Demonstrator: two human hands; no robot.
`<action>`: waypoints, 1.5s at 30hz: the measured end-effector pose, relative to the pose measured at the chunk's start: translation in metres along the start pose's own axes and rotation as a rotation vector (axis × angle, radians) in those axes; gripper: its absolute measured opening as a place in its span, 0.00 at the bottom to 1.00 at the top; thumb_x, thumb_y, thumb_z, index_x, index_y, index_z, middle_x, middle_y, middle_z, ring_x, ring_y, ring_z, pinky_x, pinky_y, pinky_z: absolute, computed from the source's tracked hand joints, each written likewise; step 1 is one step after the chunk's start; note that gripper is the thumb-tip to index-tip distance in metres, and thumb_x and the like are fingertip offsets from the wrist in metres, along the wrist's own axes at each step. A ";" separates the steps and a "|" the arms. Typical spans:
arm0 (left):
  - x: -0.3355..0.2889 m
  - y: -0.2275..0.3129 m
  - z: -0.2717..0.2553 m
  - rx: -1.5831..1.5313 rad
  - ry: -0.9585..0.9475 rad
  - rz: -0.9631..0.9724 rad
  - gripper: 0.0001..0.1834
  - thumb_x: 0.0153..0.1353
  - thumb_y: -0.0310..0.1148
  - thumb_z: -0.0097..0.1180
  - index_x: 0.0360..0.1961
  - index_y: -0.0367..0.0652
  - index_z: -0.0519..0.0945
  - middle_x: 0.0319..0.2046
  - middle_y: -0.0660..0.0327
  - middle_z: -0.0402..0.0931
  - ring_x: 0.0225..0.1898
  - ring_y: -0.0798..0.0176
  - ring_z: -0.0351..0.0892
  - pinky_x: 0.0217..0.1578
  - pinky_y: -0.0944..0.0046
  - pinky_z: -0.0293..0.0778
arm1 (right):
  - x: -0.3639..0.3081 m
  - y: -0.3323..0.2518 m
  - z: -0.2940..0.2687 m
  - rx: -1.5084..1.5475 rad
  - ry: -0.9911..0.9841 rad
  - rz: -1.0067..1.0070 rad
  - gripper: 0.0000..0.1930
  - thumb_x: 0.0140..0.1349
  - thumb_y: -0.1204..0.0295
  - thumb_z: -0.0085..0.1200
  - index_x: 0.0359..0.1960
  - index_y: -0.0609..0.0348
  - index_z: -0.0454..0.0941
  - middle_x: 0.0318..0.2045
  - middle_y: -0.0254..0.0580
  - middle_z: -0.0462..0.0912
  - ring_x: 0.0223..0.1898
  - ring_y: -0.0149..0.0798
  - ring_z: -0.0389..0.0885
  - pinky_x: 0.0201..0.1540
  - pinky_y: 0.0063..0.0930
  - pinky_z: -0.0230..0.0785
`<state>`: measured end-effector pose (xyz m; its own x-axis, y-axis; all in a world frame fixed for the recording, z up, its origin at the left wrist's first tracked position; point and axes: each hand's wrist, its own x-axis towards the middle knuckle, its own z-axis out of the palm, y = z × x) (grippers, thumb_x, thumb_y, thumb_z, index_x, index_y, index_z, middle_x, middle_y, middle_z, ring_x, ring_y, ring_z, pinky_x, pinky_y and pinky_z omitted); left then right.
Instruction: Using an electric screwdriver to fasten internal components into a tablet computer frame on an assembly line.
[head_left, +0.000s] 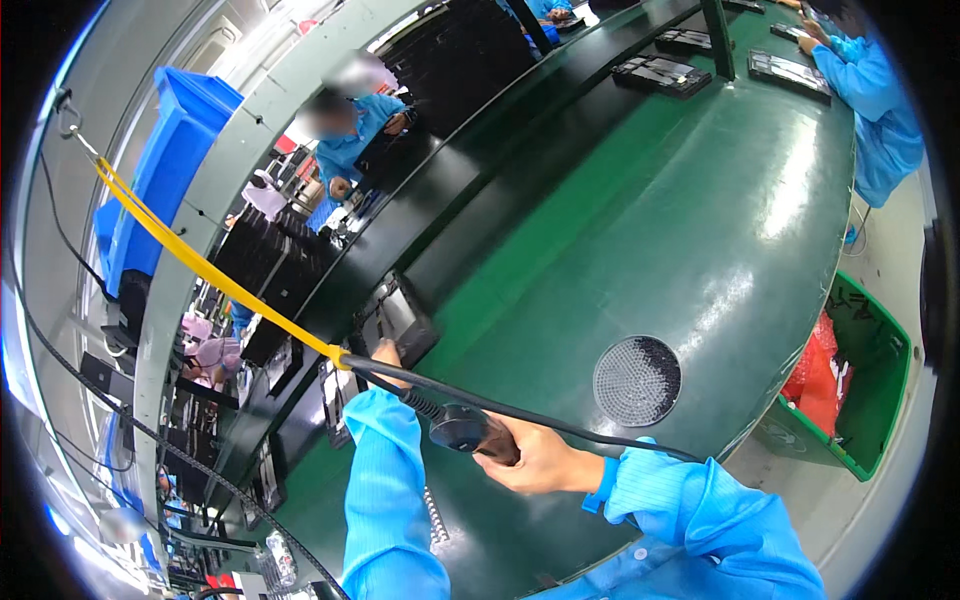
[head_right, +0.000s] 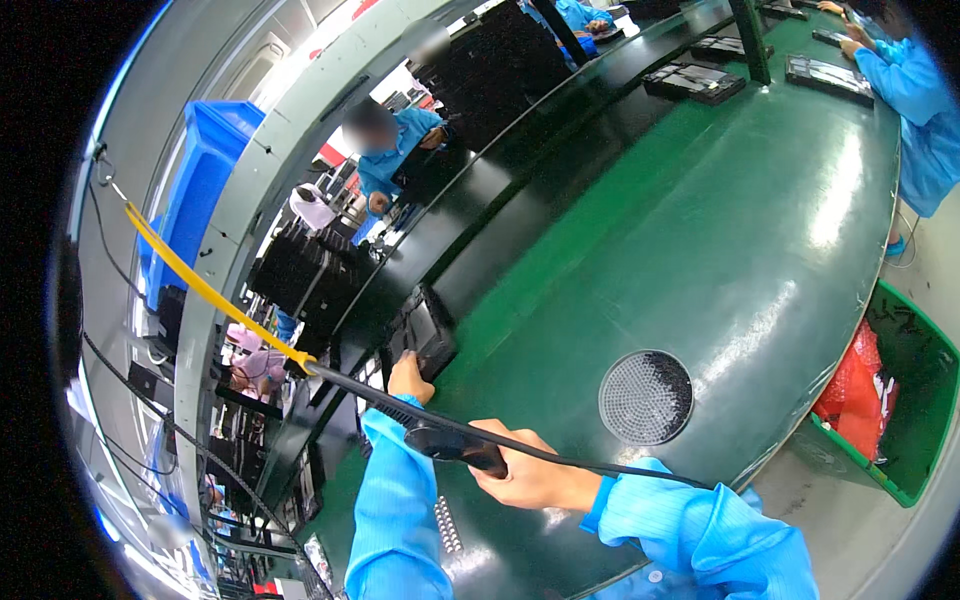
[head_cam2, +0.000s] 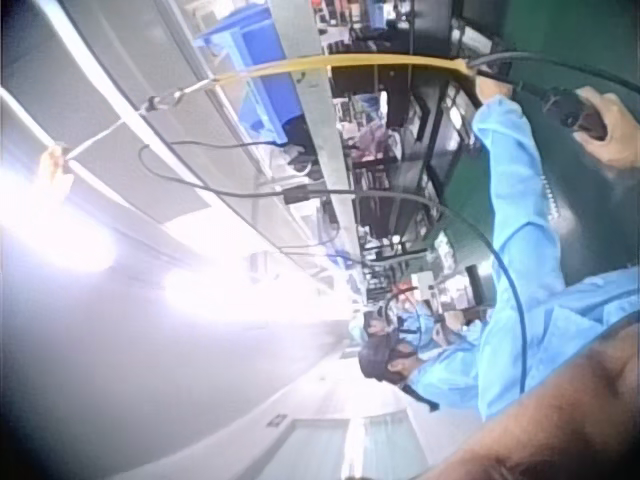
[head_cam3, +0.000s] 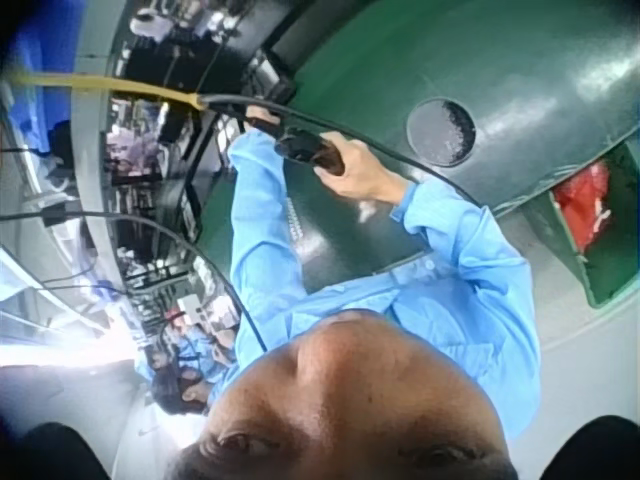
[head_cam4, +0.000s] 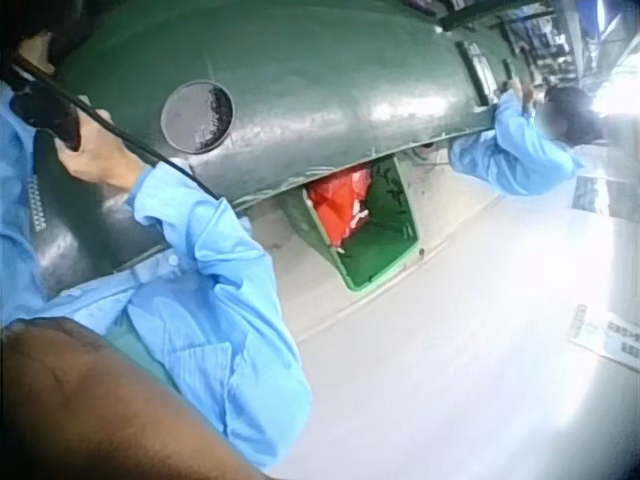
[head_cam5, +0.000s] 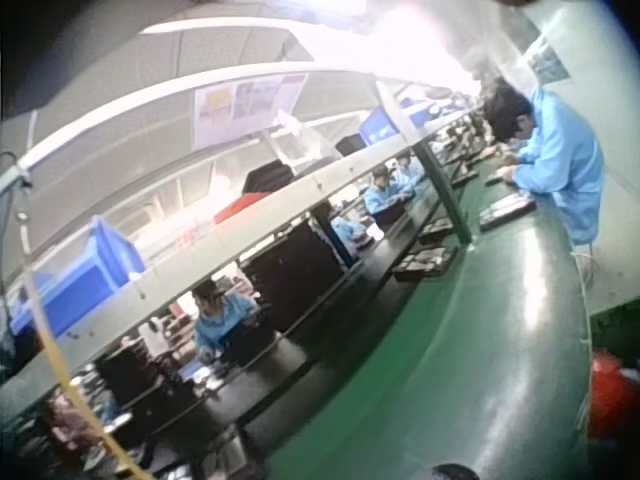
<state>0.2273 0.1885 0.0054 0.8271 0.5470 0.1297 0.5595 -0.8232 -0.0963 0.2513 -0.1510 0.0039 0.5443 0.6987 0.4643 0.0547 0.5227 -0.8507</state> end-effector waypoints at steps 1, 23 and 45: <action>0.000 -0.012 0.005 -0.017 0.083 -0.098 0.32 0.35 0.26 0.57 0.48 0.31 0.72 0.47 0.42 0.73 0.49 0.41 0.73 0.52 0.54 0.69 | 0.000 -0.006 -0.003 -0.061 -0.042 0.041 0.25 0.54 0.78 0.56 0.53 0.62 0.63 0.28 0.41 0.77 0.28 0.29 0.75 0.32 0.22 0.68; -0.297 0.172 -0.050 -0.341 0.242 0.486 0.35 0.33 0.41 0.73 0.42 0.32 0.77 0.48 0.50 0.76 0.56 0.44 0.70 0.56 0.42 0.58 | 0.023 -0.070 -0.091 -0.153 0.420 -0.098 0.13 0.47 0.82 0.65 0.33 0.64 0.72 0.17 0.32 0.76 0.16 0.22 0.73 0.17 0.16 0.64; -0.300 0.181 -0.035 -0.816 0.320 0.459 0.12 0.41 0.19 0.62 0.31 0.39 0.82 0.34 0.58 0.82 0.45 0.54 0.80 0.50 0.47 0.67 | 0.033 -0.049 -0.091 -0.209 0.329 -0.104 0.14 0.48 0.81 0.64 0.36 0.67 0.73 0.17 0.34 0.77 0.15 0.25 0.74 0.18 0.18 0.65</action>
<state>0.0785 -0.1298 -0.0163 0.8336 0.1802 0.5222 -0.1201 -0.8636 0.4897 0.3431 -0.1981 0.0382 0.7642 0.4358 0.4755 0.2743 0.4477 -0.8511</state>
